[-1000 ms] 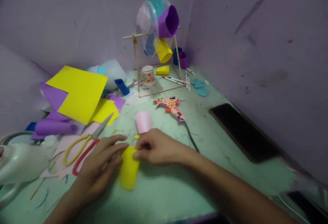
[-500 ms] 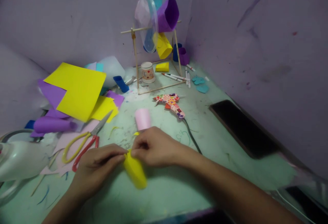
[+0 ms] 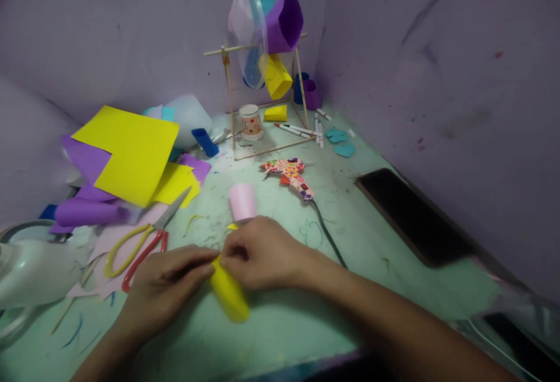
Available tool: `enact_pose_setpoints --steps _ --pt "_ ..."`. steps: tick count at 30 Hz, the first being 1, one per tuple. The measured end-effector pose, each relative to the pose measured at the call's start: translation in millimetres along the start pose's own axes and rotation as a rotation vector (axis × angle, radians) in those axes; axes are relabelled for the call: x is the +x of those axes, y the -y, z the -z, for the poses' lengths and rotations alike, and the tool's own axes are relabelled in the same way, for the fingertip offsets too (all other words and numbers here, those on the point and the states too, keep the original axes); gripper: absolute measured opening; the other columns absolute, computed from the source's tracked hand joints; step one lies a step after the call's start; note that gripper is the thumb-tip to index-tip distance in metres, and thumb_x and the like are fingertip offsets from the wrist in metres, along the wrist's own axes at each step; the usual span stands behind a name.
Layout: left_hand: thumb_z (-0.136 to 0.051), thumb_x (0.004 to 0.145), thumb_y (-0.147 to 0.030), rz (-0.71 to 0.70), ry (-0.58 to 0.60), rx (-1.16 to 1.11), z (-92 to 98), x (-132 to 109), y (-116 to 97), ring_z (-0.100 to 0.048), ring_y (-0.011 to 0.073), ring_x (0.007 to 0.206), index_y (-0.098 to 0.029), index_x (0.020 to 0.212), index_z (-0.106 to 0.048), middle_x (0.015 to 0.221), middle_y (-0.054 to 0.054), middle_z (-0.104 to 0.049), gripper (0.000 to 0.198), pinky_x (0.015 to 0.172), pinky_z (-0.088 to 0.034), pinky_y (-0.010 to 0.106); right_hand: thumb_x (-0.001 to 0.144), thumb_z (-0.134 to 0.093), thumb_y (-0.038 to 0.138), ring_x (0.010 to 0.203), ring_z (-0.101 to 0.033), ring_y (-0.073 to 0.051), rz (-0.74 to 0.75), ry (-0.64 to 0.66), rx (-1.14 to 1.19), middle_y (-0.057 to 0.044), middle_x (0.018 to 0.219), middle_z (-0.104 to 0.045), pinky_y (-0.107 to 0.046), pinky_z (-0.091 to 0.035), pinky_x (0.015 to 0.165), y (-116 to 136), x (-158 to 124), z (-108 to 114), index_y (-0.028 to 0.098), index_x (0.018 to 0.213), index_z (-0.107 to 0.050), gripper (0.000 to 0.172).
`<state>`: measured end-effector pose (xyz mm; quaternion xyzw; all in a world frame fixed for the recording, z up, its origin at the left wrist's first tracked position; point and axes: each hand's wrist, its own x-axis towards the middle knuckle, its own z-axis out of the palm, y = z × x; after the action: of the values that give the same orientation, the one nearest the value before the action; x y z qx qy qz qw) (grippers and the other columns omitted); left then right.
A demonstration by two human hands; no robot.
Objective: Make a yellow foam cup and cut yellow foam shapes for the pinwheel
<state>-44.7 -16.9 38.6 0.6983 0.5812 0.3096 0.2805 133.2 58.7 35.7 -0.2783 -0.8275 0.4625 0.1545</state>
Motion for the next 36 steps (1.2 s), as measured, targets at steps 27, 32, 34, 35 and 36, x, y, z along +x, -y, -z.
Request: enact_pose_setpoints --steps 27,32,34,35,36 --pt "-0.058 0.075 -0.027 0.097 -0.382 0.08 -3.9 -6 -5 -0.054 0.0109 0.045 -0.019 0.061 -0.063 0.052 -0.003 -0.063 0.017 0.039 -0.037 0.019 0.073 -0.065 0.017 0.064 -0.052 -0.012 -0.081 -0.048 0.26 0.003 0.068 -0.056 -0.021 -0.038 0.056 -7 4 -26 0.017 0.075 -0.06 0.005" --pt "-0.06 0.074 -0.025 0.09 -0.338 0.072 -0.5 -4 -2 -0.055 0.0102 0.046 -0.019 0.063 -0.065 0.055 -0.003 -0.065 0.014 0.044 -0.042 0.018 0.072 -0.066 0.017 0.062 -0.051 -0.011 -0.083 -0.054 0.207 0.003 0.066 -0.055 -0.021 -0.037 0.056 -7 5 -24 0.017 0.073 -0.06 0.006" --pt "-0.061 0.074 -0.025 0.117 -0.322 0.054 0.2 -2 0 -0.056 0.0107 0.047 -0.018 0.063 -0.066 0.055 -0.002 -0.066 0.014 0.044 -0.042 0.018 0.073 -0.065 0.018 0.062 -0.051 -0.011 -0.09 -0.041 0.185 0.003 0.066 -0.055 -0.021 -0.037 0.055 -7 5 -23 0.017 0.075 -0.06 0.006" --pt "-0.061 0.074 -0.026 0.128 -0.313 0.045 0.2 -1 0 -0.056 0.0109 0.047 -0.018 0.063 -0.066 0.055 -0.002 -0.066 0.015 0.043 -0.042 0.018 0.073 -0.065 0.018 0.061 -0.052 -0.011 -0.094 -0.033 0.174 0.003 0.066 -0.055 -0.021 -0.037 0.055 -6 4 -23 0.016 0.076 -0.061 0.005" --pt "-0.061 0.074 -0.027 0.135 -0.309 0.034 0.1 -1 0 -0.056 0.0111 0.047 -0.018 0.063 -0.066 0.055 -0.002 -0.066 0.015 0.043 -0.042 0.018 0.074 -0.064 0.019 0.061 -0.052 -0.011 -0.096 -0.028 0.161 0.003 0.066 -0.055 -0.021 -0.037 0.054 -6 4 -23 0.016 0.076 -0.061 0.005"
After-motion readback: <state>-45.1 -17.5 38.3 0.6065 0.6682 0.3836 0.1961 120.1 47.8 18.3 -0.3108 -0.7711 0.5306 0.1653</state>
